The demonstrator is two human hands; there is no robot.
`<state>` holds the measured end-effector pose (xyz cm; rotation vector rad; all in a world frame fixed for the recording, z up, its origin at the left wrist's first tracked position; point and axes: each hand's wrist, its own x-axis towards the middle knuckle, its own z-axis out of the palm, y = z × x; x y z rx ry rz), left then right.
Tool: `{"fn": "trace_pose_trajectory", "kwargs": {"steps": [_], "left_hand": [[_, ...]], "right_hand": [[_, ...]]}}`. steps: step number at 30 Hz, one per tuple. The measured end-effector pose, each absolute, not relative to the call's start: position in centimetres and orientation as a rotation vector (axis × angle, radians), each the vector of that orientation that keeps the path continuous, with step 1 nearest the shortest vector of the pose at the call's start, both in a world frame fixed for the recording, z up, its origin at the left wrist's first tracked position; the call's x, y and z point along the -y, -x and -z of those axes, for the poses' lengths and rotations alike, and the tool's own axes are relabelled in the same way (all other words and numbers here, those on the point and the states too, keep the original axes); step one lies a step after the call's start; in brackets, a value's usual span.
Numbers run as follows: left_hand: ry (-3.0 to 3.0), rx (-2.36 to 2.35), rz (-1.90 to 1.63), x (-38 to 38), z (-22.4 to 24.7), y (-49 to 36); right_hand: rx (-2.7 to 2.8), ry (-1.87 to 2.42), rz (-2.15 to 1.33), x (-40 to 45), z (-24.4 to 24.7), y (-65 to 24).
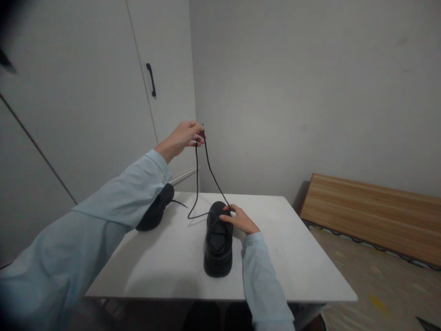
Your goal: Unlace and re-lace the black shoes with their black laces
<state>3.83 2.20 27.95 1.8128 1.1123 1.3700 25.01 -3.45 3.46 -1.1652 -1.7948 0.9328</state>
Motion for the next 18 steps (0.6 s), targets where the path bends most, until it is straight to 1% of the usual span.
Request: {"fn": "trace_pose_trajectory", "kwargs": {"steps": [5,10,14,18], "left_hand": [[-1.877,-1.213,-1.389,-2.5,-27.1,-2.8],[-1.833,-1.163,-1.409,-2.9,-25.1,-2.6],[-1.791,-1.106,-1.416,-2.9,-22.3,-3.0],[-1.821,-1.039,-1.324,-2.8,-18.6,-3.7]], "right_hand": [[1.79,1.161,-0.932,3.4,-3.4,-25.0],[1.775,1.167,-0.923,3.2,-3.4,-25.0],[1.78,1.143,-0.93,3.1,-3.4,-25.0],[1.774,1.104,-0.924,2.8,-3.3,-24.8]]}}
